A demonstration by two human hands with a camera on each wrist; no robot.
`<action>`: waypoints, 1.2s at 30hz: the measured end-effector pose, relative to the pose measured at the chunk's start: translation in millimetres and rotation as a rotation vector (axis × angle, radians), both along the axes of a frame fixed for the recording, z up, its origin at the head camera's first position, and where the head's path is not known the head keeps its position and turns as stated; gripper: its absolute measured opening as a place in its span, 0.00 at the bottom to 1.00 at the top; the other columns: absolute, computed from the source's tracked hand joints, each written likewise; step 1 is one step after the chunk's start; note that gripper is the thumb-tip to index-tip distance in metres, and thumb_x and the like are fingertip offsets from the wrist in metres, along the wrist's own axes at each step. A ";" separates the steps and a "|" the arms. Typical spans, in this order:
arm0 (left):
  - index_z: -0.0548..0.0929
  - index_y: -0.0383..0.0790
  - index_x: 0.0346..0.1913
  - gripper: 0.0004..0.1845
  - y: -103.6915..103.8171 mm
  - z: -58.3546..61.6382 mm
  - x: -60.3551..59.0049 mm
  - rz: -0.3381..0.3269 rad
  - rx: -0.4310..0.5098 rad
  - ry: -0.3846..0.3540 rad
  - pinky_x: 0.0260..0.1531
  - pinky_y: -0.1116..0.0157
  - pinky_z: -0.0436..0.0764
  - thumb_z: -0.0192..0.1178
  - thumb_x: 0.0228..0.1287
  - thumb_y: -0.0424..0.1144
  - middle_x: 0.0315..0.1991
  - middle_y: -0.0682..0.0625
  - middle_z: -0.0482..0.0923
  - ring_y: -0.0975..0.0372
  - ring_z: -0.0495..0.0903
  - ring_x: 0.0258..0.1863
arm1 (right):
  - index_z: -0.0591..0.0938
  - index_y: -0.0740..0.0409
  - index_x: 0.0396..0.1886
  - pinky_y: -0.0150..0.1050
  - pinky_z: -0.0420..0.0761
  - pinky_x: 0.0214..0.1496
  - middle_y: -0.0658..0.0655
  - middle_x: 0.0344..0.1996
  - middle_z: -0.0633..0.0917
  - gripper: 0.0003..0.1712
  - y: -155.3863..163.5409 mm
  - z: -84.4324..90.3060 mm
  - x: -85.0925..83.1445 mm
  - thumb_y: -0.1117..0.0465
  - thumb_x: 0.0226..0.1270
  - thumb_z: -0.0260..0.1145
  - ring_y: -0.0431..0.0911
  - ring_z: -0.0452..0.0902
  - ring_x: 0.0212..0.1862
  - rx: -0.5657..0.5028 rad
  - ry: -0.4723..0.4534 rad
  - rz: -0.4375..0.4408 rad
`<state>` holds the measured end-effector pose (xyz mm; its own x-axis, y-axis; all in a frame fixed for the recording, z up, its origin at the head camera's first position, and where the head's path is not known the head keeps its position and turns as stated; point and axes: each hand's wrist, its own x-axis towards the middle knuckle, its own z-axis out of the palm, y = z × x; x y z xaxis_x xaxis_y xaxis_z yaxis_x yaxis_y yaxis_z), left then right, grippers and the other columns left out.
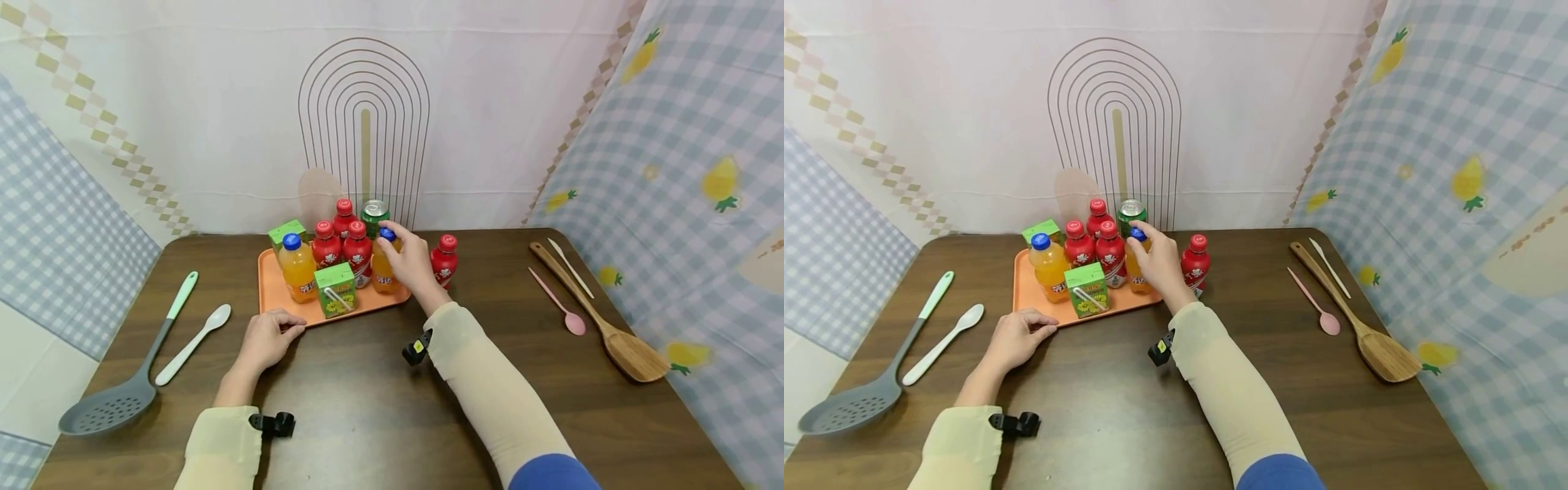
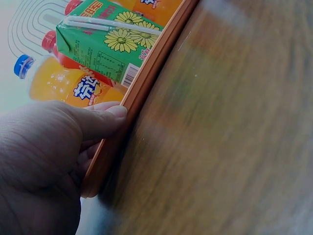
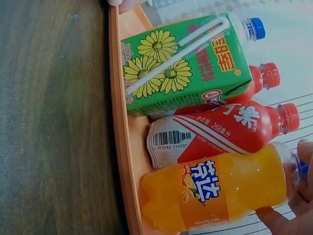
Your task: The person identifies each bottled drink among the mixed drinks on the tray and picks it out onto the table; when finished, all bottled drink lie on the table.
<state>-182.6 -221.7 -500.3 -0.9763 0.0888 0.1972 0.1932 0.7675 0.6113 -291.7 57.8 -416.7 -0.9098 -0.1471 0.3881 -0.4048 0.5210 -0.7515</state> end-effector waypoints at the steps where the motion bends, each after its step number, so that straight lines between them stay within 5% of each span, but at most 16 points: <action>1: 0.90 0.44 0.34 0.02 -0.1 0.1 -0.1 -0.002 0.000 0.000 0.41 0.54 0.77 0.68 0.60 0.36 0.33 0.54 0.84 0.57 0.81 0.36 | 0.78 0.48 0.61 0.37 0.66 0.22 0.54 0.46 0.84 0.20 0.4 0.0 1.5 0.54 0.71 0.61 0.45 0.58 0.15 0.002 -0.002 0.002; 8: 0.90 0.44 0.34 0.02 -0.7 0.6 -0.8 -0.011 0.004 -0.002 0.43 0.54 0.77 0.68 0.59 0.36 0.32 0.54 0.84 0.57 0.80 0.36 | 0.78 0.47 0.60 0.37 0.67 0.24 0.54 0.38 0.83 0.19 2.6 -0.7 8.6 0.54 0.71 0.61 0.46 0.58 0.18 -0.015 -0.012 0.030; 17: 0.90 0.44 0.35 0.03 -0.7 0.6 -0.6 -0.014 0.001 -0.004 0.42 0.54 0.76 0.68 0.59 0.36 0.33 0.53 0.84 0.56 0.81 0.37 | 0.78 0.46 0.60 0.35 0.75 0.32 0.54 0.50 0.83 0.20 5.4 -1.5 15.6 0.53 0.70 0.62 0.47 0.70 0.27 -0.033 -0.046 0.066; 21: 0.90 0.43 0.35 0.03 -0.4 0.5 -0.4 -0.015 0.003 -0.012 0.43 0.54 0.76 0.68 0.59 0.36 0.33 0.53 0.84 0.56 0.81 0.37 | 0.78 0.48 0.60 0.39 0.80 0.44 0.54 0.55 0.81 0.21 6.3 -0.9 16.0 0.54 0.69 0.63 0.47 0.77 0.39 -0.026 -0.051 0.085; 31: 0.90 0.43 0.35 0.03 -2.2 0.9 -0.2 0.003 0.003 -0.023 0.43 0.53 0.76 0.67 0.60 0.36 0.34 0.52 0.84 0.56 0.80 0.37 | 0.73 0.49 0.66 0.43 0.78 0.54 0.54 0.56 0.80 0.32 9.2 2.6 12.8 0.52 0.62 0.70 0.46 0.79 0.53 0.018 -0.031 0.112; 36: 0.90 0.43 0.35 0.03 -1.1 0.6 -1.5 -0.007 0.001 -0.023 0.43 0.53 0.76 0.67 0.60 0.36 0.34 0.52 0.84 0.56 0.80 0.37 | 0.77 0.54 0.61 0.40 0.78 0.53 0.54 0.52 0.83 0.28 11.6 -2.0 13.0 0.53 0.63 0.69 0.44 0.79 0.52 -0.024 -0.075 0.076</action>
